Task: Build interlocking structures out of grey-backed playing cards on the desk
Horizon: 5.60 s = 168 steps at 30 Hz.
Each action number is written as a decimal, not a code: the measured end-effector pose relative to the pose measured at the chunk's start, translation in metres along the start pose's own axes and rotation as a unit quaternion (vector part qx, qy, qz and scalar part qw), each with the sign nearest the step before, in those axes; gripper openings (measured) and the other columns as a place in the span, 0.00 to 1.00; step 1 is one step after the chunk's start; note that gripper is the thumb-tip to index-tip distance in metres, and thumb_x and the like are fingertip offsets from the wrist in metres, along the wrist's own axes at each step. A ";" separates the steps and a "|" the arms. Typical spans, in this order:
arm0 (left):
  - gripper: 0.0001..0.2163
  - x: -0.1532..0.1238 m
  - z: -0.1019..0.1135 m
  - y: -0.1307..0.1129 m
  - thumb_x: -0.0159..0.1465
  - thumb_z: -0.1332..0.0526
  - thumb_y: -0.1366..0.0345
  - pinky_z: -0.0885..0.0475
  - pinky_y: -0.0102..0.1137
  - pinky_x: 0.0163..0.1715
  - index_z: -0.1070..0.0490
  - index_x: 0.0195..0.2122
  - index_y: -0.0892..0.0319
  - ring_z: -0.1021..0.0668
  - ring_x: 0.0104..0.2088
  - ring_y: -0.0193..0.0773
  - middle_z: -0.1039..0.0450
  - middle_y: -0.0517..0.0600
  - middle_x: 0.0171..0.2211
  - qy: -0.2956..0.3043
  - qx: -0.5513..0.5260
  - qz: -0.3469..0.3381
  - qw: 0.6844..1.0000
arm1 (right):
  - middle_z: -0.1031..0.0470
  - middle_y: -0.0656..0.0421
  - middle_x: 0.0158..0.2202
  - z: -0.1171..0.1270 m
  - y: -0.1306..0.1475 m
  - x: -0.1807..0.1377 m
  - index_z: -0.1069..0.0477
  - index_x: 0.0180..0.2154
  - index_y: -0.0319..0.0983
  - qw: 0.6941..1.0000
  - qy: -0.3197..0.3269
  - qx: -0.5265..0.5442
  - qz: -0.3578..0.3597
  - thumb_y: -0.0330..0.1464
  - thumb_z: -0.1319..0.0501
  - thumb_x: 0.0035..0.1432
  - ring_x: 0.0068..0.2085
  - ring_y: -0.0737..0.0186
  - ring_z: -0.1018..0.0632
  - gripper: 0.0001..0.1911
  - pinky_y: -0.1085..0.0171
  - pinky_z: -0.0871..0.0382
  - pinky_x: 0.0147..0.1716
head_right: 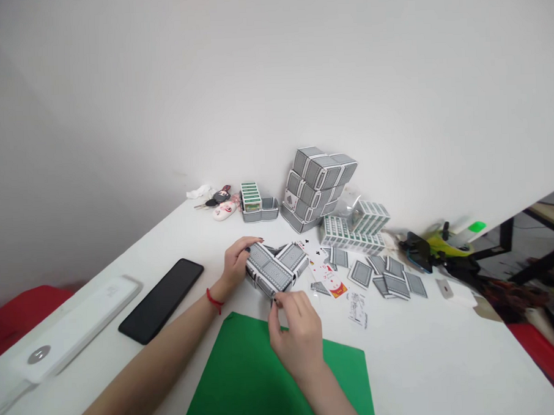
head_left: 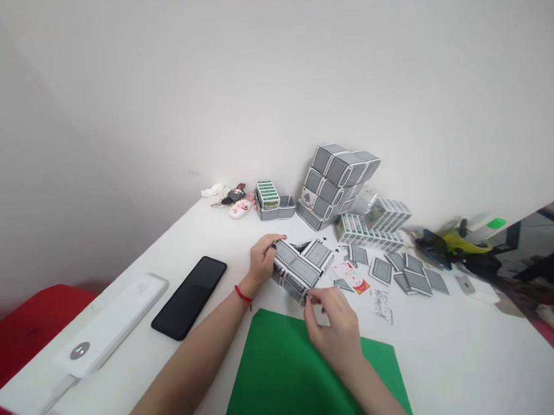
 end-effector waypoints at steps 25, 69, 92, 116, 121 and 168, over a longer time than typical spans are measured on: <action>0.15 -0.005 0.008 -0.007 0.52 0.50 0.73 0.30 0.38 0.44 0.28 0.37 0.59 0.24 0.41 0.41 0.25 0.53 0.38 -0.043 0.067 0.008 0.997 | 0.32 0.50 0.53 -0.034 -0.010 0.003 0.36 0.50 0.40 0.995 0.059 -0.016 0.077 0.27 0.51 0.60 0.57 0.54 0.34 0.17 0.47 0.39 0.54; 0.09 -0.059 -0.005 -0.068 0.59 0.43 0.66 0.34 0.26 0.21 0.23 0.36 0.58 0.32 0.21 0.30 0.38 0.45 0.21 -0.033 0.224 0.113 0.968 | 0.26 0.51 0.40 -0.015 -0.066 -0.020 0.29 0.35 0.39 0.977 -0.112 0.133 -0.124 0.33 0.46 0.59 0.43 0.57 0.25 0.09 0.54 0.29 0.44; 0.10 -0.069 -0.014 -0.073 0.61 0.45 0.68 0.31 0.25 0.26 0.26 0.40 0.60 0.28 0.24 0.30 0.33 0.48 0.24 0.011 0.332 -0.004 0.943 | 0.31 0.49 0.47 -0.009 -0.050 -0.019 0.35 0.48 0.38 0.991 -0.120 0.037 -0.043 0.27 0.46 0.56 0.50 0.54 0.29 0.16 0.50 0.31 0.48; 0.09 -0.069 -0.015 -0.076 0.62 0.46 0.69 0.31 0.26 0.30 0.28 0.39 0.59 0.27 0.28 0.33 0.30 0.49 0.26 0.057 0.350 -0.030 0.934 | 0.29 0.51 0.50 -0.024 -0.039 -0.014 0.35 0.52 0.40 0.995 -0.072 0.004 0.071 0.23 0.49 0.59 0.55 0.54 0.32 0.19 0.50 0.31 0.50; 0.04 -0.065 0.002 -0.068 0.59 0.45 0.68 0.30 0.26 0.29 0.30 0.32 0.58 0.27 0.26 0.31 0.31 0.48 0.27 0.012 0.287 0.046 0.957 | 0.28 0.51 0.48 -0.022 -0.039 -0.013 0.33 0.49 0.39 0.994 -0.077 -0.002 0.075 0.23 0.48 0.59 0.54 0.54 0.31 0.18 0.50 0.31 0.50; 0.16 -0.062 0.031 -0.021 0.58 0.42 0.56 0.25 0.35 0.36 0.35 0.43 0.59 0.23 0.42 0.42 0.28 0.56 0.44 -0.095 0.068 0.285 0.951 | 0.37 0.43 0.56 -0.048 -0.092 -0.015 0.51 0.60 0.37 0.966 -0.034 0.206 -0.156 0.35 0.36 0.50 0.53 0.49 0.30 0.39 0.49 0.30 0.48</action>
Point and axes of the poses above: each hand's wrist, its own x-axis towards the middle knuckle, its own z-axis out of the back of the hand, y = z × x, the point moved 8 cm from there along x, towards the middle knuckle
